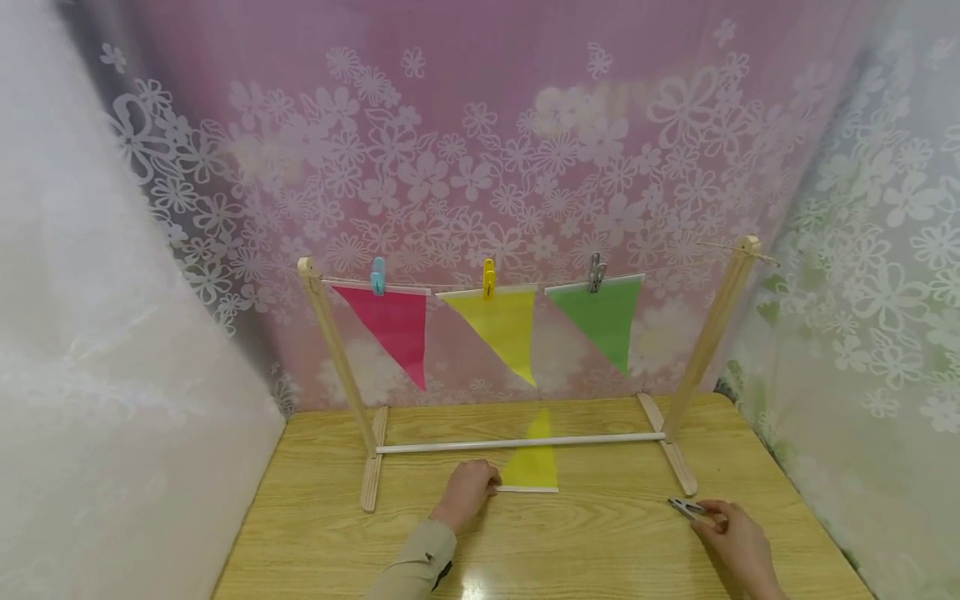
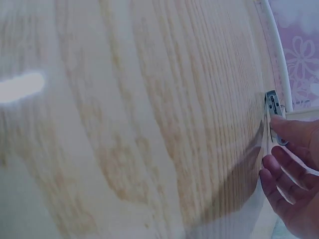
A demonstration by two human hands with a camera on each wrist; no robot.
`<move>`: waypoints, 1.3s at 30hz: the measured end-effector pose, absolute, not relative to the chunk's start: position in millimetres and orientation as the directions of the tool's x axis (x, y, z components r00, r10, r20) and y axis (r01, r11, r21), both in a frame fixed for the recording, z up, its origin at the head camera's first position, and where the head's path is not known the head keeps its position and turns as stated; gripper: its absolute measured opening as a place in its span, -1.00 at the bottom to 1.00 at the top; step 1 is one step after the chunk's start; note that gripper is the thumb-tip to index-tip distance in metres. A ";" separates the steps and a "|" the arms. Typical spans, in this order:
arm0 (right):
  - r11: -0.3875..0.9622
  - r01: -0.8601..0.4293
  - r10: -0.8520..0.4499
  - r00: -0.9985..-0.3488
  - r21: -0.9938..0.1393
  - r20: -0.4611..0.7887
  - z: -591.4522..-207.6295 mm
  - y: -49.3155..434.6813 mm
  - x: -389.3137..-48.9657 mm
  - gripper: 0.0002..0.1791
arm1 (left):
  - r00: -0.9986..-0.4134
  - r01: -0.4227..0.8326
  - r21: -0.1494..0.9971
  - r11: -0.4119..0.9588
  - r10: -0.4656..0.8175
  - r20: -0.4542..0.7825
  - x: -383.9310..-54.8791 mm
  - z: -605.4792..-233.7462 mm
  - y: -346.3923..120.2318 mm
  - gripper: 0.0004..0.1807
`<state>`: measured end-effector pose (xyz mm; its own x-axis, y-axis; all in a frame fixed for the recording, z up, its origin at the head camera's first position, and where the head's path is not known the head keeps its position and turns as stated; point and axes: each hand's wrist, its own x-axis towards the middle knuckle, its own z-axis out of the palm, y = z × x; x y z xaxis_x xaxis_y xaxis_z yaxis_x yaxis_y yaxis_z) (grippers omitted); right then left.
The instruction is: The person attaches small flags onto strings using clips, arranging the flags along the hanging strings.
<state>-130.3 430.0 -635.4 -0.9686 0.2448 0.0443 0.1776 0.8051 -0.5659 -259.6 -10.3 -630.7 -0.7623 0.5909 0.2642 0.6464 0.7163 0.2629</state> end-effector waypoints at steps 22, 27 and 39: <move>0.689 0.016 0.299 -0.917 -0.725 0.264 -605.4 412.5 -150.3 -0.57 | -0.789 0.609 0.350 0.711 0.497 0.362 -269.8 -618.7 17.1 -0.94; 0.642 0.016 0.306 -0.922 -0.767 0.237 -591.2 408.0 -156.5 -0.55 | -0.817 0.576 0.450 0.682 0.468 0.337 -270.2 -599.2 23.8 -0.90; 0.380 0.046 0.191 -0.981 -0.924 0.030 -561.6 408.7 -167.6 -0.36 | -0.840 0.441 0.797 0.413 0.502 0.204 -265.3 -558.6 39.3 -0.83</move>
